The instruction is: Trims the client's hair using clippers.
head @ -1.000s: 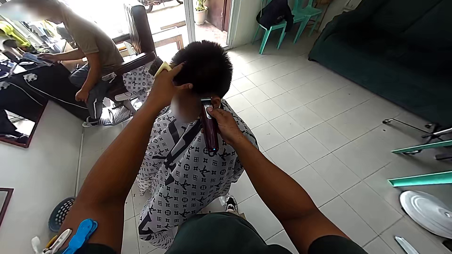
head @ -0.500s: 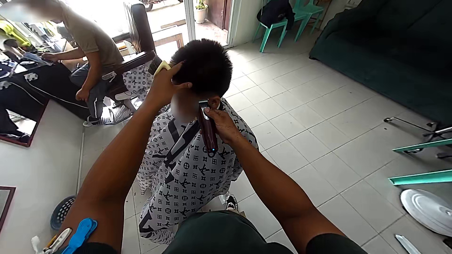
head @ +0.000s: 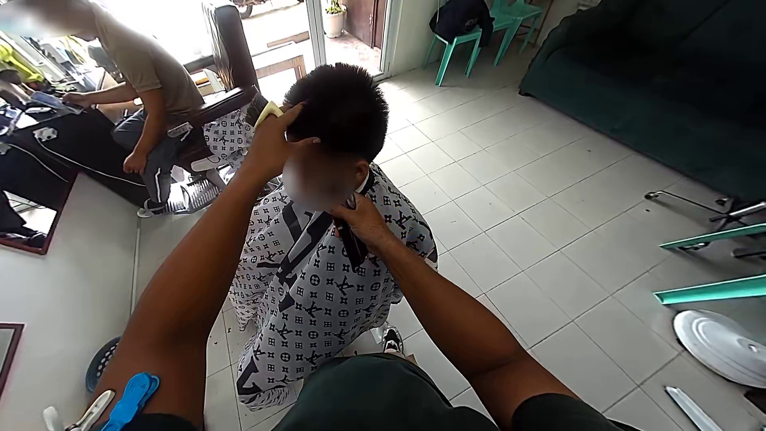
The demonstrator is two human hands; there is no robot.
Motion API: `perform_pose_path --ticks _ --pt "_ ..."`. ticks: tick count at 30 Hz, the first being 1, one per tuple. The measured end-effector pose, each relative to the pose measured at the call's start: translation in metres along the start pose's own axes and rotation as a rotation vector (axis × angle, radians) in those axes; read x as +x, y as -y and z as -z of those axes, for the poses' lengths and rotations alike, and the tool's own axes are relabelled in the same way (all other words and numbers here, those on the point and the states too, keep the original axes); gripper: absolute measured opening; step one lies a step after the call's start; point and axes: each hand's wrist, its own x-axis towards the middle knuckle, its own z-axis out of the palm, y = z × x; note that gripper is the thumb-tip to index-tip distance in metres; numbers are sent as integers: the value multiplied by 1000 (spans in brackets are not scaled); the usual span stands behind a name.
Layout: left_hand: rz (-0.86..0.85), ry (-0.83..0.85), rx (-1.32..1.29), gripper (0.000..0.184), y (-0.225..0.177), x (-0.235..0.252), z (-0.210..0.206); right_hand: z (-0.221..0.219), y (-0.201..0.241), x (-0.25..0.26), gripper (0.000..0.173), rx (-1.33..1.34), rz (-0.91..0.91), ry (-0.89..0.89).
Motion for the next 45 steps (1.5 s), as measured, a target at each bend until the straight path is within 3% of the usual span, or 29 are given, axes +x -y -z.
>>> perform_pose_path --ticks 4,45 --pt "-10 -5 -9 71 -1 -1 0 -3 7 0 49 83 -10 -50" --pt "6 8 5 70 -3 0 3 6 9 20 43 112 50 -12"
